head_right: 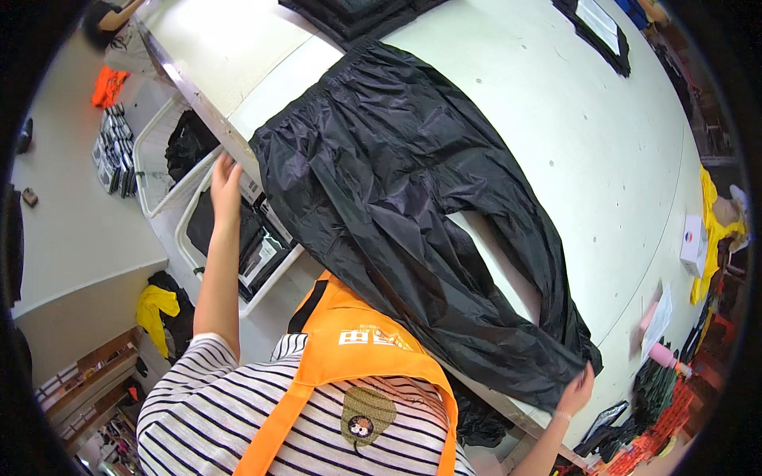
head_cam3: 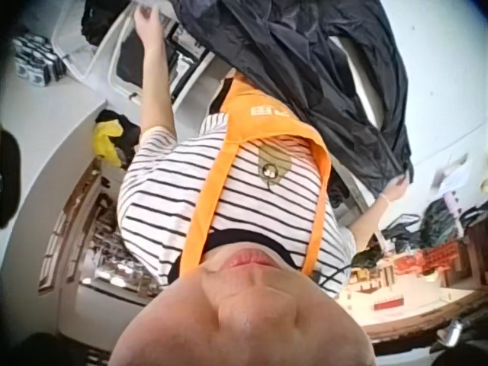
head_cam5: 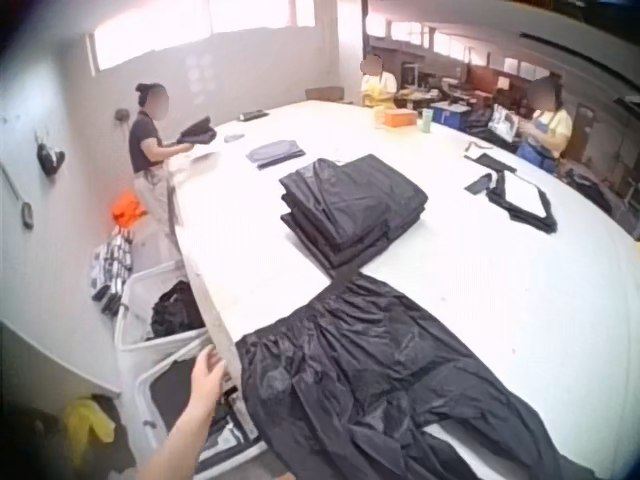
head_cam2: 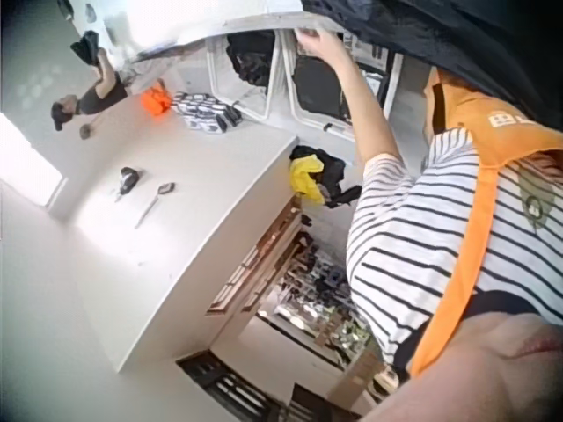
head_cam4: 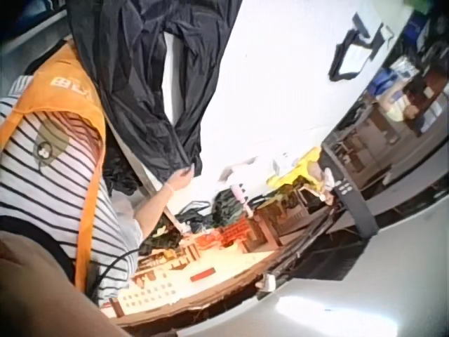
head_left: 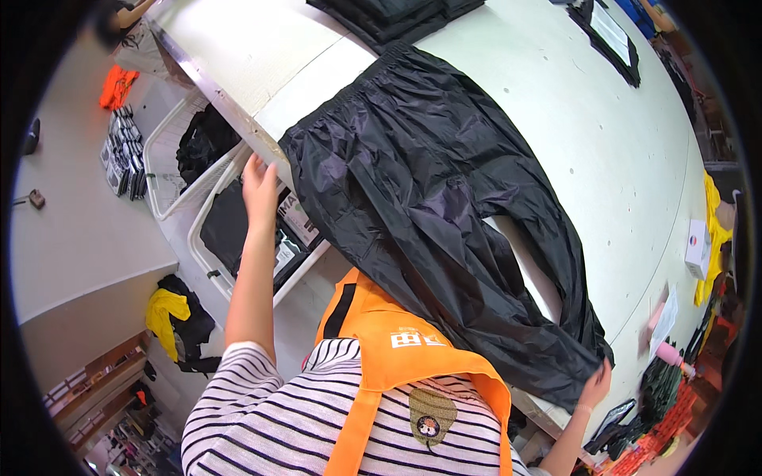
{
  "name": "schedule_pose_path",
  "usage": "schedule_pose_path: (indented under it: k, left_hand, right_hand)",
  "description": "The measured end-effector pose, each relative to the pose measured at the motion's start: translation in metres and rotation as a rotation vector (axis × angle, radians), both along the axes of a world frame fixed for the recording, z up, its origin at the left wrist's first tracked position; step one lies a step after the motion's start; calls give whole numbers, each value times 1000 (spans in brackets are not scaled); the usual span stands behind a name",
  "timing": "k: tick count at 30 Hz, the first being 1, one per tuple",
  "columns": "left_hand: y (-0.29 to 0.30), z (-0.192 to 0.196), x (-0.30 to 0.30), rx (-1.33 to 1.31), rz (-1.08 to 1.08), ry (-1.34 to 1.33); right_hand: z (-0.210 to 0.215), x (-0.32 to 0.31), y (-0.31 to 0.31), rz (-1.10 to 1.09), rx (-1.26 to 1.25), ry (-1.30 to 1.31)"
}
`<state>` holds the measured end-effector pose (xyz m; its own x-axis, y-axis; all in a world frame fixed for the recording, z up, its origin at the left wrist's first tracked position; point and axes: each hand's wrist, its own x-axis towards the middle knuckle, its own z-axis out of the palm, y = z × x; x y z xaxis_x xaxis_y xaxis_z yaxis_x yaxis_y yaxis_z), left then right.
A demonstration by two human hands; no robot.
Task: The person repeatedly folds black trousers on a white table. They smooth the fabric, fold the legs together, fold the garment in half, and place the folded item into a stack. The process is repeated for multiple trousers.
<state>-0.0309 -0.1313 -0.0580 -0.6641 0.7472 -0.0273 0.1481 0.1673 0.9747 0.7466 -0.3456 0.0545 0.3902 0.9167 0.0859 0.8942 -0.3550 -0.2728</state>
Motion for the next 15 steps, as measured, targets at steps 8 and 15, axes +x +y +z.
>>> schedule_pose_path:
  k: [8,15]
  left_hand:
    - [121,-4,29,-305,-234,1042]
    - [56,23,57,536,-543,1166]
  right_hand:
    - [-84,-248,206,406,-158,87]
    - [-112,-273,209,278,-365,-13]
